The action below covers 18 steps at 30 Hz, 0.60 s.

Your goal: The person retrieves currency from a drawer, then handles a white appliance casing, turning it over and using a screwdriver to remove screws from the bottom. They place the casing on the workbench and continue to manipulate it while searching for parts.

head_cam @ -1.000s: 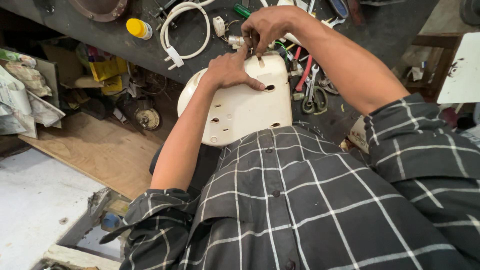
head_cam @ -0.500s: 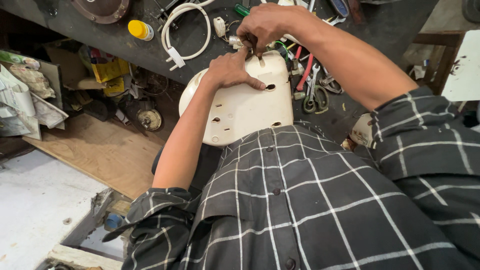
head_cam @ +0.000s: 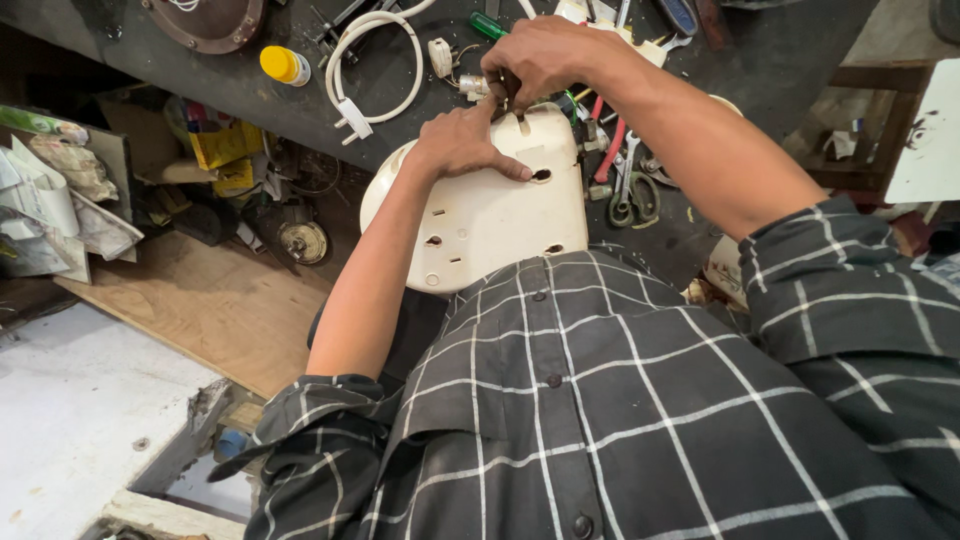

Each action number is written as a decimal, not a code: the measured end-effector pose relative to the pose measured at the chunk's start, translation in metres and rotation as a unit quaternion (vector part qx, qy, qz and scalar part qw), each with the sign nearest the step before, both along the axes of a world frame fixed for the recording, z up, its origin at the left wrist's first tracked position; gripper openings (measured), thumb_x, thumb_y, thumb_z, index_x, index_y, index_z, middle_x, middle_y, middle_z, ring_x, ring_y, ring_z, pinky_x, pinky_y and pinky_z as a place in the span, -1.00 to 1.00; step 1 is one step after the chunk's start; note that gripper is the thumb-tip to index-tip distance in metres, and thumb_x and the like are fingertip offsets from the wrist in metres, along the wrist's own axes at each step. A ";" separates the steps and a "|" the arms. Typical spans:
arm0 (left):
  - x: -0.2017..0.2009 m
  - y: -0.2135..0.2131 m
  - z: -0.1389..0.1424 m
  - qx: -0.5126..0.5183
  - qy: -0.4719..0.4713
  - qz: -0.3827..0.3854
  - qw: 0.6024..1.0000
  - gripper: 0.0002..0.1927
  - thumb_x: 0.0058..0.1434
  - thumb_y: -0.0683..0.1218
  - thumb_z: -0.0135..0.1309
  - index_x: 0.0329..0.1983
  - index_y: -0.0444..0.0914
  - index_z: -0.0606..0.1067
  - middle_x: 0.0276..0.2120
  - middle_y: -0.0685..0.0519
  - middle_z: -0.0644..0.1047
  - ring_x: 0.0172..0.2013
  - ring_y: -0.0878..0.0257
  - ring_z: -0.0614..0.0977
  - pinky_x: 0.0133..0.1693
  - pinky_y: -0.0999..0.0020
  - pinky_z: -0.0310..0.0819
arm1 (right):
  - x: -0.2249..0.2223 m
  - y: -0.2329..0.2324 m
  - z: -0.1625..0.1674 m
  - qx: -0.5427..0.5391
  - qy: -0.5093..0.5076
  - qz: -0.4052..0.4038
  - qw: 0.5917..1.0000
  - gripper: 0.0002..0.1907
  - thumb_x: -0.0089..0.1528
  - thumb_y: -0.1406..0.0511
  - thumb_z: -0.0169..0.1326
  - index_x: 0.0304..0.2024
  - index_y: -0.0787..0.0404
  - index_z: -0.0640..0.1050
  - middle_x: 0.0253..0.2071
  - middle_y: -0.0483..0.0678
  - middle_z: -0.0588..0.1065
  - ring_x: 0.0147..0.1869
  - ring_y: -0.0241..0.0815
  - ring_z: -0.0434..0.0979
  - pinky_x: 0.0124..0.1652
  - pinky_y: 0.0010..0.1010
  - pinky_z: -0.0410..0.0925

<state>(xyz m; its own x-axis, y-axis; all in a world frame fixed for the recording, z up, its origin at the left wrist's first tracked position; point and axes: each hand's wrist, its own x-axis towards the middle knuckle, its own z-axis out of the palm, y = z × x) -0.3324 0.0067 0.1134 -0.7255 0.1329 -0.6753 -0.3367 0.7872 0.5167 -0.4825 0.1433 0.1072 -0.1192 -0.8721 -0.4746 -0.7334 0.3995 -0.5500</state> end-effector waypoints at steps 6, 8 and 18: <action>0.002 0.003 0.001 -0.014 0.016 0.006 1.000 0.50 -0.49 0.55 0.37 0.50 -0.22 0.13 0.10 -0.22 0.55 0.12 -0.18 0.56 0.13 -0.05 0.39 | -0.014 0.063 -0.017 -0.142 -0.003 -0.153 0.978 -0.69 0.24 0.18 0.28 -0.04 0.17 0.62 -0.21 0.02 0.62 -0.15 0.00 0.64 -0.16 -0.19 0.43; 0.003 0.003 0.001 -0.018 0.002 0.007 1.000 0.50 -0.48 0.54 0.35 0.52 -0.21 0.12 0.11 -0.22 0.55 0.15 -0.18 0.56 0.16 -0.04 0.39 | -0.025 0.111 -0.025 -0.174 0.051 -0.218 0.959 -0.68 0.31 0.20 0.26 0.03 0.24 0.61 -0.13 0.07 0.61 -0.13 0.03 0.62 -0.16 -0.21 0.42; 0.003 0.001 -0.002 -0.028 -0.007 -0.003 1.000 0.53 -0.49 0.56 0.35 0.53 -0.21 0.11 0.18 -0.25 0.50 0.20 -0.20 0.51 0.19 -0.04 0.36 | 0.033 0.270 -0.043 -0.032 0.134 -0.403 0.905 -0.75 0.26 0.22 0.31 -0.06 0.18 0.65 -0.18 0.08 0.63 -0.15 0.09 0.64 -0.11 -0.12 0.43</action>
